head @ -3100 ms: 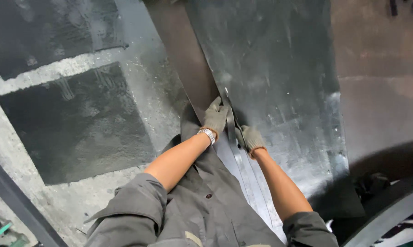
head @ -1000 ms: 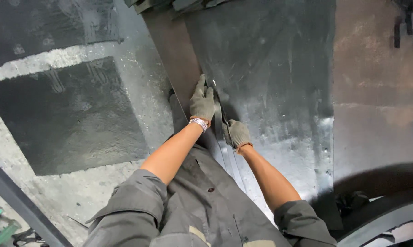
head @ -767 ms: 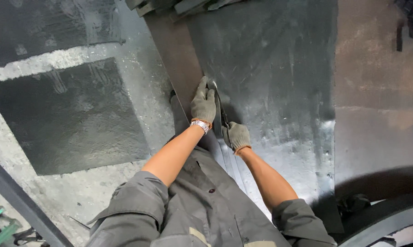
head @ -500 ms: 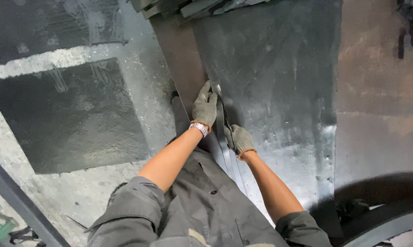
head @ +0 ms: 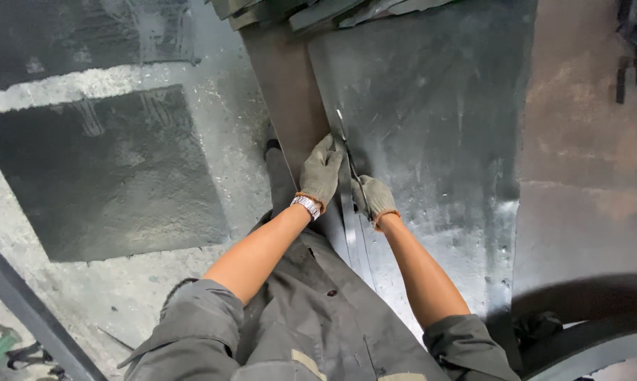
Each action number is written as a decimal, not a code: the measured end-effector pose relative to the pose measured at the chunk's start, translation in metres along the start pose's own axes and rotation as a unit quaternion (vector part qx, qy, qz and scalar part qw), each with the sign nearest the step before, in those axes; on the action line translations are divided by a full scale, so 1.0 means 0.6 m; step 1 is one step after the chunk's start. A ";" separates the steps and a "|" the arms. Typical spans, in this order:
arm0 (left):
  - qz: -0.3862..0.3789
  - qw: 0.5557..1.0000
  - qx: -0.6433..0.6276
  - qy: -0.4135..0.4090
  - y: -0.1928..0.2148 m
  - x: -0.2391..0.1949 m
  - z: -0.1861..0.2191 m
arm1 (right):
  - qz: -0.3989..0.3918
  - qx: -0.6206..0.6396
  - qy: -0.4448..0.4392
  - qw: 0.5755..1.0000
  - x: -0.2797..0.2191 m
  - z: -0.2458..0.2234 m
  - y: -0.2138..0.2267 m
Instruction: Cutting long strips from a large black rubber sheet using scissors.
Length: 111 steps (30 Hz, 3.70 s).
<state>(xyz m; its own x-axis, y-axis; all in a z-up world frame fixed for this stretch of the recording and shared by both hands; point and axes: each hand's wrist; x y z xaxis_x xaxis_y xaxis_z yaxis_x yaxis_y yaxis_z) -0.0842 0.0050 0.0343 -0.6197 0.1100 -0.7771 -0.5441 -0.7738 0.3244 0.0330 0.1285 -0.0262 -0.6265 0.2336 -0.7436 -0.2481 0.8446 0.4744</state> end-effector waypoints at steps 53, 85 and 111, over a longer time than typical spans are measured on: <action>0.039 0.998 0.018 -0.046 0.044 0.074 0.066 | 0.029 0.000 0.015 0.999 0.108 -0.067 0.017; 0.101 0.987 -0.048 -0.119 0.049 0.174 0.073 | 0.009 0.055 -0.033 0.998 0.168 -0.120 0.045; 0.133 0.989 0.025 -0.053 0.086 0.225 0.149 | 0.104 -0.026 0.036 0.994 0.184 -0.114 0.009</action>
<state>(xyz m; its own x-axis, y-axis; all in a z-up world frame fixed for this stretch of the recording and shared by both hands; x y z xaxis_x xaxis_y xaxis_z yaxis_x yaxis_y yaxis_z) -0.2465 0.0357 -0.0059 -0.7989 -0.0263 -0.6009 -0.3802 -0.7520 0.5385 -0.0880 0.1258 -0.0734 -0.7188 0.3641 -0.5922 -0.1444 0.7551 0.6395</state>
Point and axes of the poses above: each hand's wrist, its own x-axis towards the middle knuckle, its own y-axis out of the back of the hand, z = x × y, and after that the axes turned 9 degrees about x, right-handed
